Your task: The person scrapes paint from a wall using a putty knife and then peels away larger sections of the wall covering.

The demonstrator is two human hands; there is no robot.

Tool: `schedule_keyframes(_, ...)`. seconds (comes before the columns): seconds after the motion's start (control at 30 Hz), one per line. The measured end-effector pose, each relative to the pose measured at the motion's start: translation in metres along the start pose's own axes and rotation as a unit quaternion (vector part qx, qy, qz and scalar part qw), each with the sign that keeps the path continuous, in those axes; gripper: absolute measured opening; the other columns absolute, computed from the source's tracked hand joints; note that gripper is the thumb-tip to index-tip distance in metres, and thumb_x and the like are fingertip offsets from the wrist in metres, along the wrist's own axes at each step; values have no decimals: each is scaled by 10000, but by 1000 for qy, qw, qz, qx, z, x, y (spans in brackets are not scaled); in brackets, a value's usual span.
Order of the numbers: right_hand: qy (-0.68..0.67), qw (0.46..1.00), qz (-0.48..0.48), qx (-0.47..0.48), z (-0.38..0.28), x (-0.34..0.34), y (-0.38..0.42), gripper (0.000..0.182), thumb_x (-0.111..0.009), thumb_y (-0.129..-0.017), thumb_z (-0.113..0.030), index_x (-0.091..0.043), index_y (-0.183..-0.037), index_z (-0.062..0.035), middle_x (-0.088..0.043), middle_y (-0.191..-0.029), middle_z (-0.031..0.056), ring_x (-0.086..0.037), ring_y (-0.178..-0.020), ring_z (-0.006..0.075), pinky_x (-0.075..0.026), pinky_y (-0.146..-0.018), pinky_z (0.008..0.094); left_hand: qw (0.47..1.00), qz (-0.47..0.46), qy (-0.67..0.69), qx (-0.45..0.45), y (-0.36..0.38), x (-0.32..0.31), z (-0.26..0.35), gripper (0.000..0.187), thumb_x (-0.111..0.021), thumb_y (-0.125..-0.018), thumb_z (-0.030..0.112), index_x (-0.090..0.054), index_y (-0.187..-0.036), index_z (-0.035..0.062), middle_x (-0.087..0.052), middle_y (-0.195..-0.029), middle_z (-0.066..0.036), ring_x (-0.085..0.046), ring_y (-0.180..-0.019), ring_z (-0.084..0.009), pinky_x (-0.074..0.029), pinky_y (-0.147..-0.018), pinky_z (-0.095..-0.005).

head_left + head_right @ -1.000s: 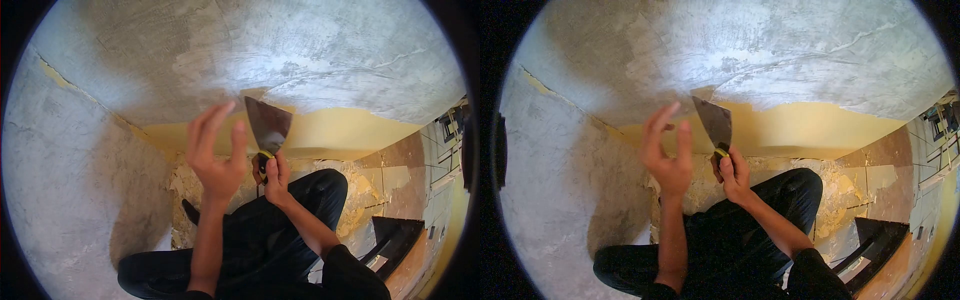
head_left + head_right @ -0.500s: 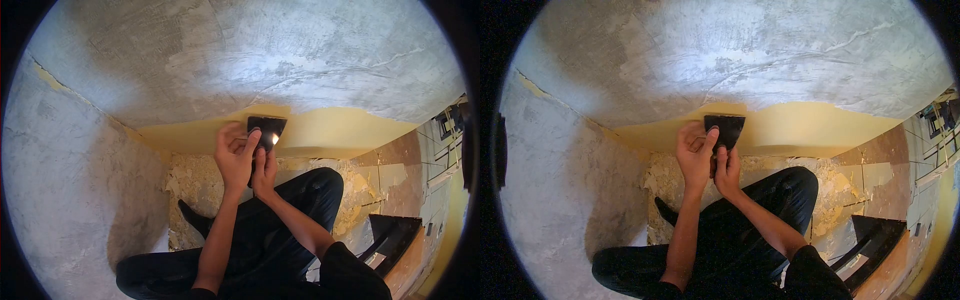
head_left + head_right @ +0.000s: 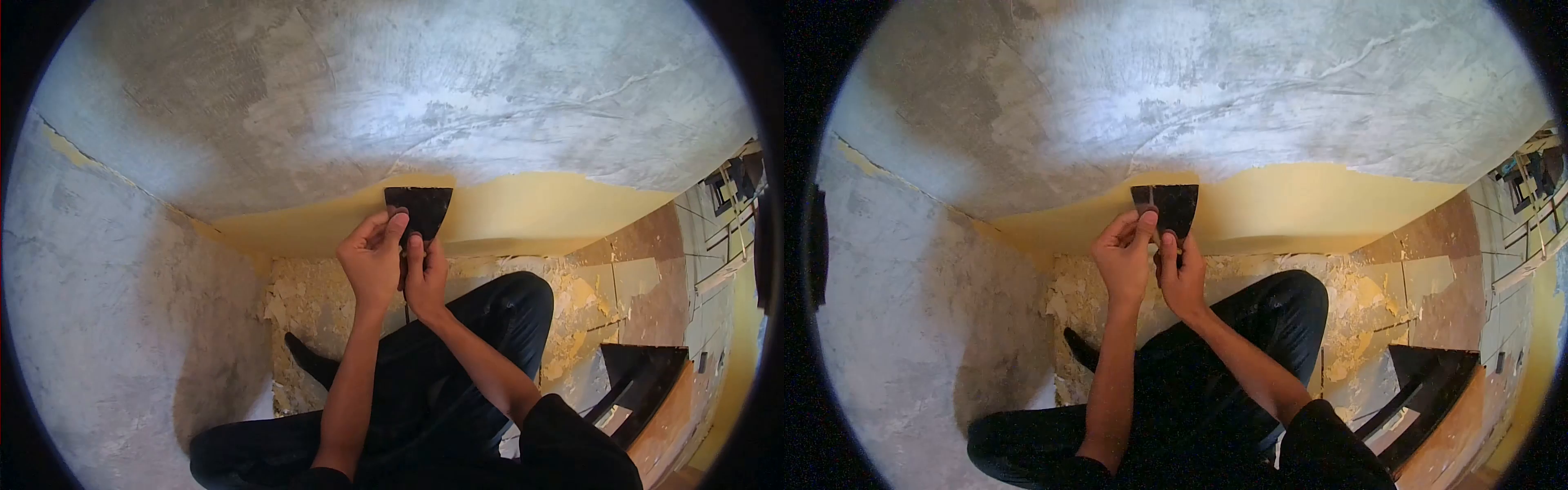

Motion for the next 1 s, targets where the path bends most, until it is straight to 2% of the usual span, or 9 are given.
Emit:
schedule_keyframes(0.13, 29, 998, -33, -46, -16, 4, -1, 250, -471, -1028, -250, -523, -1055, -7, -516, -661, -1, -462, -537, 49, -364, -456, 229, 998, 1, 59, 0, 3, -2, 14, 180, -719, -867, 87, -702, -989, -44, -714, -883, -63, -633, -760, -74, -498, -660, -214)
schedule_keyframes(0.23, 57, 997, -5, 51, 14, 7, -7, 244, -472, -1027, -251, -520, -1070, -16, -512, -655, -11, -459, -528, 38, -361, -449, 220, 999, -16, 33, 12, -4, -1, -6, 183, -722, -867, 96, -703, -985, -43, -714, -875, -60, -634, -764, -75, -495, -658, -215)
schedule_keyframes(0.33, -5, 1000, -5, -3, 4, 2, -1, 255, -488, -1021, -254, -514, -1082, -8, -517, -643, -8, -459, -514, 44, -351, -440, 224, 998, -22, 52, -20, -2, 4, -11, 203, -729, -868, 114, -696, -986, -48, -716, -872, -65, -630, -752, -73, -489, -660, -215)
schedule_keyframes(0.43, -46, 989, -98, -97, -28, 12, -1, 267, -551, -994, -233, -507, -1107, 5, -581, -744, 40, -547, -627, 86, -435, -541, 246, 995, -3, 100, 5, -3, 14, 0, 230, -734, -868, 131, -666, -1004, -43, -704, -919, -80, -638, -787, -100, -512, -689, -243)
schedule_keyframes(0.5, 54, 967, -249, 20, -54, 19, -5, 347, -614, -955, -188, -496, -1218, 5, -619, -912, 90, -600, -816, 135, -488, -715, 285, 962, 15, 273, 19, -5, 23, 17, 230, -719, -876, 123, -624, -1027, -23, -677, -975, -89, -646, -839, -138, -547, -720, -282)
schedule_keyframes(0.6, 67, 949, -307, 34, -79, 26, -1, 467, -652, -922, -146, -464, -1333, -27, -620, -1052, 108, -591, -955, 159, -476, -837, 313, 955, -22, 297, 0, -5, 33, 36, 222, -694, -887, 99, -593, -1054, -6, -644, -1011, -94, -646, -900, -173, -580, -760, -324)
schedule_keyframes(0.73, 98, 948, -300, 43, -99, 41, 9, 512, -647, -920, -131, -440, -1381, -51, -629, -1058, 101, -599, -942, 154, -486, -819, 306, 949, -35, 311, -32, 6, 36, 56, 195, -670, -894, 63, -591, -1058, -6, -635, -1007, -89, -644, -908, -176, -593, -777, -333)
schedule_keyframes(0.9, 81, 995, 15, 55, -119, 127, 33, 285, -559, -972, -153, -544, -1225, -23, -617, -990, 69, -615, -868, 137, -505, -709, 250, 954, 36, 281, -103, 12, 67, 89, 198, -651, -895, 37, -575, -1075, 2, -632, -1027, -78, -641, -933, -163, -602, -772, -349)
schedule_keyframes(1.0, 130, 973, 184, 57, -123, 193, 52, 246, -535, -987, -179, -549, -1171, -18, -585, -923, 59, -576, -759, 112, -475, -638, 234, 956, 37, 253, -144, 15, 84, 107, 218, -659, -894, 49, -573, -1091, 14, -631, -1036, -72, -639, -950, -156, -599, -777, -345)
Point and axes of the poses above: each hand's wrist, its own y-axis away from the middle knuckle, its own x-axis out of the back of the hand, z = x × y, the point moved 2 cm from there along -y, towards the middle knuckle
